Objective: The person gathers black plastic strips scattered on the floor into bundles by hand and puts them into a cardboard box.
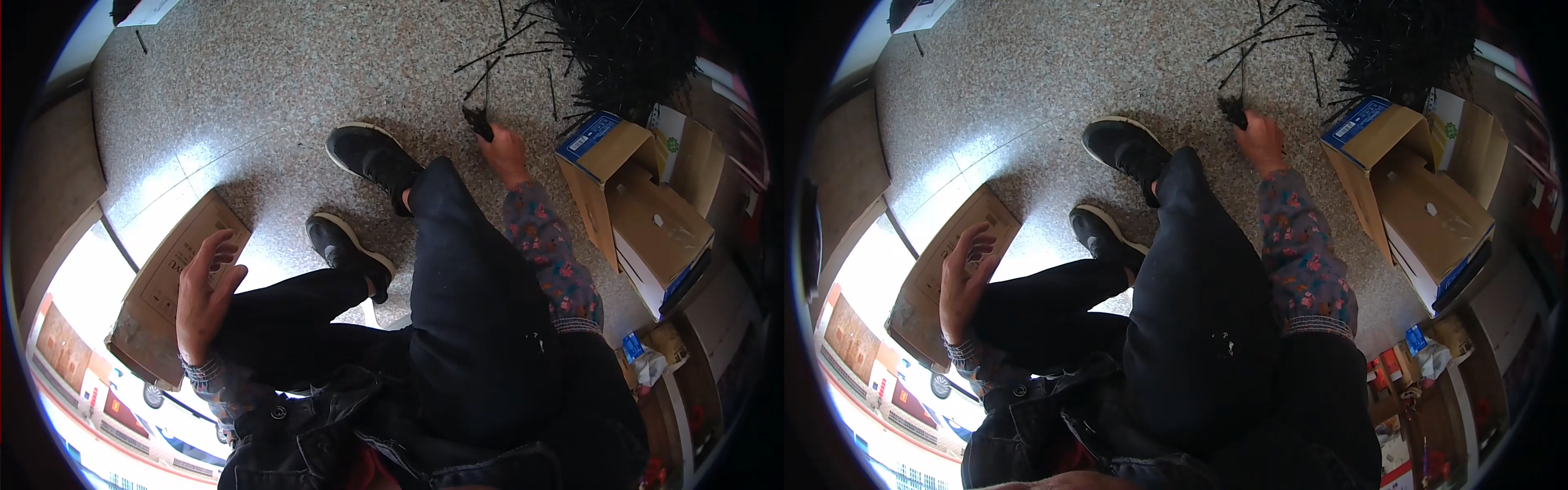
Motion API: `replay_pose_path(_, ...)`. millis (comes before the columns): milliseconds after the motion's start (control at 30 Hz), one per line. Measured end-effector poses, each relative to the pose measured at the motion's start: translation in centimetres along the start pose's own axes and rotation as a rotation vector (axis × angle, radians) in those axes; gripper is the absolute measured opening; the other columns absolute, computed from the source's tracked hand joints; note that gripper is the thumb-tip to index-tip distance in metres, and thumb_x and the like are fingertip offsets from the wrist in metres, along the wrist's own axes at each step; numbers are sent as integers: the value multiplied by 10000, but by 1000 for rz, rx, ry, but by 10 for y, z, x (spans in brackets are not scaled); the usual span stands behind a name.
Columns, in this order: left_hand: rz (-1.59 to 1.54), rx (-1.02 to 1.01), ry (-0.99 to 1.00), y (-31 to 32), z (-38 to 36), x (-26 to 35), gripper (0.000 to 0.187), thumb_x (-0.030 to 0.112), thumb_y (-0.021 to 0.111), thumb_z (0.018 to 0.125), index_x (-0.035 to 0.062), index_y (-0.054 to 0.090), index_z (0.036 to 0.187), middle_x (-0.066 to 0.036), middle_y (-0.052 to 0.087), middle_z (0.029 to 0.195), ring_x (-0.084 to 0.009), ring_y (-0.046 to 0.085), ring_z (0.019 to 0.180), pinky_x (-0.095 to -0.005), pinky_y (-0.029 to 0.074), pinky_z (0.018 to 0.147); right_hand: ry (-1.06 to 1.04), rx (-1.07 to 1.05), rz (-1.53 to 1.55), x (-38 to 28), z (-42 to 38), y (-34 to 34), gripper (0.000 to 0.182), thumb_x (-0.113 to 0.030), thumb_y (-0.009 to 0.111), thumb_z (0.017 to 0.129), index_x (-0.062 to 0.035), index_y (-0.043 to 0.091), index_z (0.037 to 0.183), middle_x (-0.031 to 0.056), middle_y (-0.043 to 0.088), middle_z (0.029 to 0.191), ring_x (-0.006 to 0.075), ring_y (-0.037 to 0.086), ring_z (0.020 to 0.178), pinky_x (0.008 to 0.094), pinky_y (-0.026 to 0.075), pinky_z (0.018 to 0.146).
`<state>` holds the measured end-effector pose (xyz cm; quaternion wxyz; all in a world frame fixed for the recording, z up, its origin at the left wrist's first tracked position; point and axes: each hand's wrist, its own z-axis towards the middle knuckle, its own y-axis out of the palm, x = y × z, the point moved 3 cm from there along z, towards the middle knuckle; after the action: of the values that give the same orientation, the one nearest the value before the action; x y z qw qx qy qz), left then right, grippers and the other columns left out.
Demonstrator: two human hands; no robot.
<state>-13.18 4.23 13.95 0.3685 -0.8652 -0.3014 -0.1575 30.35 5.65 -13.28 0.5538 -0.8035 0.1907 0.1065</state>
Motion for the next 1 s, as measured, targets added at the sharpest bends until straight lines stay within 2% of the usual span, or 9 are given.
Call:
replay_pose_path(67,-4,2,-9,0,0,1,424,111,639,770,32,511,1166,-127,618,966,-232,582,921,-333,444,821,-45,-45,-55,-5,3,-1,299,-264,678,718,-62,624,933,191,620,766,397,587,739,486,449,617)
replay_pose_path(167,-7,-3,-36,-1,-1,-1,424,116,639,772,33,511,1168,-126,618,968,-234,583,925,-334,442,824,186,-27,316,-9,6,-5,295,-252,669,721,-44,626,926,177,626,757,395,589,723,467,452,616)
replay_pose_path(200,-3,-4,-35,0,-1,-2,424,117,639,773,34,511,1168,-126,618,968,-234,583,926,-334,442,824,187,-31,317,-9,9,-6,295,-252,669,721,-44,626,926,177,626,757,395,589,723,467,452,616)
replay_pose_path(333,2,-6,-21,-1,0,-1,423,121,641,774,36,512,1168,-127,618,969,-234,583,930,-334,442,826,351,149,522,9,37,-15,282,-245,662,714,-33,633,898,159,626,720,383,590,692,451,457,621)
replay_pose_path(467,-6,-3,-33,-1,-1,-4,424,122,642,774,37,512,1168,-128,618,970,-232,582,933,-332,440,831,165,257,408,10,50,-25,352,-206,681,708,-66,609,1023,164,629,786,369,593,725,453,460,629)
replay_pose_path(567,8,-4,-17,0,0,-3,424,123,642,774,37,512,1168,-129,618,972,-231,582,932,-331,439,833,-355,260,-152,-6,51,-41,467,-88,644,720,-105,539,1174,154,614,856,331,595,778,432,456,626)
replay_pose_path(700,-7,-14,-43,0,0,-2,425,120,639,774,37,511,1170,-128,618,976,-228,582,935,-329,436,837,-457,45,-381,-17,67,-40,623,-20,626,710,-148,434,1288,160,585,847,376,559,753,463,447,628)
replay_pose_path(867,0,-19,-36,0,1,-1,420,116,632,775,37,513,1170,-127,618,980,-226,581,937,-330,435,837,-505,-15,-487,-28,97,-19,579,-11,633,700,-130,470,1243,163,561,842,378,543,764,467,452,637)
replay_pose_path(1000,-4,-19,-27,0,1,-1,416,117,626,777,35,513,1169,-125,617,980,-228,580,939,-329,434,835,-636,231,-417,-20,96,0,479,-35,655,698,-111,512,1149,164,550,896,376,528,841,477,456,654)
